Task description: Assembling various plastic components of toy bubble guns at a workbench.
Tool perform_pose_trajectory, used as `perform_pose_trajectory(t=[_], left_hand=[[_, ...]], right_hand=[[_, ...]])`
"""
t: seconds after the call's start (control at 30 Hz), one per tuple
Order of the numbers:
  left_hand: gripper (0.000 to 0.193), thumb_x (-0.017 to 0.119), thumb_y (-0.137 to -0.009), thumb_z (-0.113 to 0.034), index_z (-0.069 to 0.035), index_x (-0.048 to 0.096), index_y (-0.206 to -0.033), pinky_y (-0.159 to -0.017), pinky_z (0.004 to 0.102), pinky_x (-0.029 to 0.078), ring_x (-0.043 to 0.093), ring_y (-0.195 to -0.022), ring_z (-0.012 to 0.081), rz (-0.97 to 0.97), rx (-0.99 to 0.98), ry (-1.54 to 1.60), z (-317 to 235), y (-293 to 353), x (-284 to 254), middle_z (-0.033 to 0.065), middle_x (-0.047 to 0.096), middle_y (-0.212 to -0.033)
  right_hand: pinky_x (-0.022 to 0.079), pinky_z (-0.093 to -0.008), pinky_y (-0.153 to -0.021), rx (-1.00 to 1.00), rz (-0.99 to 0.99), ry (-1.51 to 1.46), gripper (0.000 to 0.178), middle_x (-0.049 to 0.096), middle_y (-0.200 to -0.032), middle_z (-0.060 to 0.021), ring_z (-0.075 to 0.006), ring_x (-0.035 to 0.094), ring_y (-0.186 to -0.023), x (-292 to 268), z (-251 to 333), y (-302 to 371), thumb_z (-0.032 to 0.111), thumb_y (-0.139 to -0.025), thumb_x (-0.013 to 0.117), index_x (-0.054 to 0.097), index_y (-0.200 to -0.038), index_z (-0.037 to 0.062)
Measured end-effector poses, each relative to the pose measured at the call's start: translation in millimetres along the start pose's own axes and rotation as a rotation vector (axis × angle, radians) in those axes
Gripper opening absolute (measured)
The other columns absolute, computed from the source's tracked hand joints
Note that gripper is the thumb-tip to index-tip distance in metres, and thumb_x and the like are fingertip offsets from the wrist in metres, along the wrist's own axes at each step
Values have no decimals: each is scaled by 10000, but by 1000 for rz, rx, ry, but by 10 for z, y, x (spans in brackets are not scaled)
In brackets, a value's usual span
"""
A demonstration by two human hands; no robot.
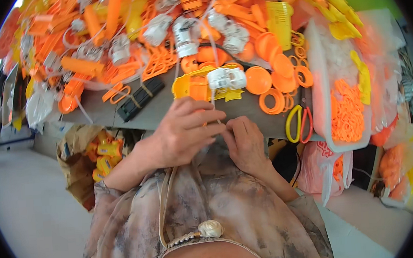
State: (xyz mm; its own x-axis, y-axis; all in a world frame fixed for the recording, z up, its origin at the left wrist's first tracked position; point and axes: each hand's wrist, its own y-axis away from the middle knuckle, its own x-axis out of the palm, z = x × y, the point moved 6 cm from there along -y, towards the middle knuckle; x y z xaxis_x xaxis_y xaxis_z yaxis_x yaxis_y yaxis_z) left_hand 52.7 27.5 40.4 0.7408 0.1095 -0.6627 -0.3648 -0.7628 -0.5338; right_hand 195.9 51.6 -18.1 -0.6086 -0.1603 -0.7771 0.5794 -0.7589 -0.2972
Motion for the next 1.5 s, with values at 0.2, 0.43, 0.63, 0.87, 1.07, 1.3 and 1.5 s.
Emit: perform_pose_trajectory(t=[0.2, 0.43, 0.63, 0.87, 1.07, 1.3, 1.5], left_hand=[[380, 714, -635, -58, -8, 625, -1001, -847, 436, 416, 588, -921, 259, 74, 113, -38, -5, -151, 379, 99, 634, -953], [275, 737, -632, -51, -16, 652, -892, -807, 385, 431, 608, -785, 212, -41, 48, 22, 107, -342, 437, 78, 643, -800], [189, 738, -634, -39, -25, 647, -799, -765, 366, 428, 596, -726, 211, -32, 115, 98, 86, -449, 459, 66, 626, -725], [164, 732, -654, -21, -20, 642, -791, -726, 343, 417, 580, -701, 216, -21, 56, 221, 187, -477, 506, 64, 602, -696], [158, 730, -664, -10, -3, 646, -798, -725, 342, 427, 580, -695, 227, -10, 41, 263, 202, -490, 586, 72, 613, -715], [157, 728, -667, 8, -5, 648, -801, -719, 334, 427, 579, -699, 225, -33, -18, 276, 205, -460, 600, 69, 615, -718], [160, 724, -666, 24, -2, 648, -804, -697, 328, 425, 569, -689, 224, -80, -43, 332, 243, -434, 558, 70, 616, -722]], right_hand=[[462, -339, -565, 103, -184, -261, 163, 557, -735, -120, -291, 574, -632, -290, -87, -31, -6, -781, 637, 567, -927, 14], [466, -272, -551, 154, -253, -452, 210, 559, -782, -87, -153, 578, -633, -481, -134, -20, -93, -796, 585, 574, -996, -29], [484, -279, -558, 81, -322, -331, 247, 582, -786, -90, -187, 623, -663, -716, -97, -60, -62, -757, 653, 570, -983, -7], [488, -259, -625, 43, -225, -79, 163, 617, -803, -52, -142, 621, -713, -1506, -302, -213, 6, -793, 627, 602, -954, 19], [466, -251, -574, 510, -273, 22, 209, 591, -794, -37, -97, 565, -670, -2339, -1782, -805, 88, -819, 569, 607, -1009, 9], [487, -342, -706, 190, 33, 547, 246, 608, -941, -98, -241, 606, -840, -1819, -2285, -1223, 48, -747, 572, 618, -989, 47], [478, -387, -709, 71, 118, 684, 205, 545, -941, -103, -296, 583, -872, -1680, -2438, -1198, 68, -718, 631, 605, -921, 61]])
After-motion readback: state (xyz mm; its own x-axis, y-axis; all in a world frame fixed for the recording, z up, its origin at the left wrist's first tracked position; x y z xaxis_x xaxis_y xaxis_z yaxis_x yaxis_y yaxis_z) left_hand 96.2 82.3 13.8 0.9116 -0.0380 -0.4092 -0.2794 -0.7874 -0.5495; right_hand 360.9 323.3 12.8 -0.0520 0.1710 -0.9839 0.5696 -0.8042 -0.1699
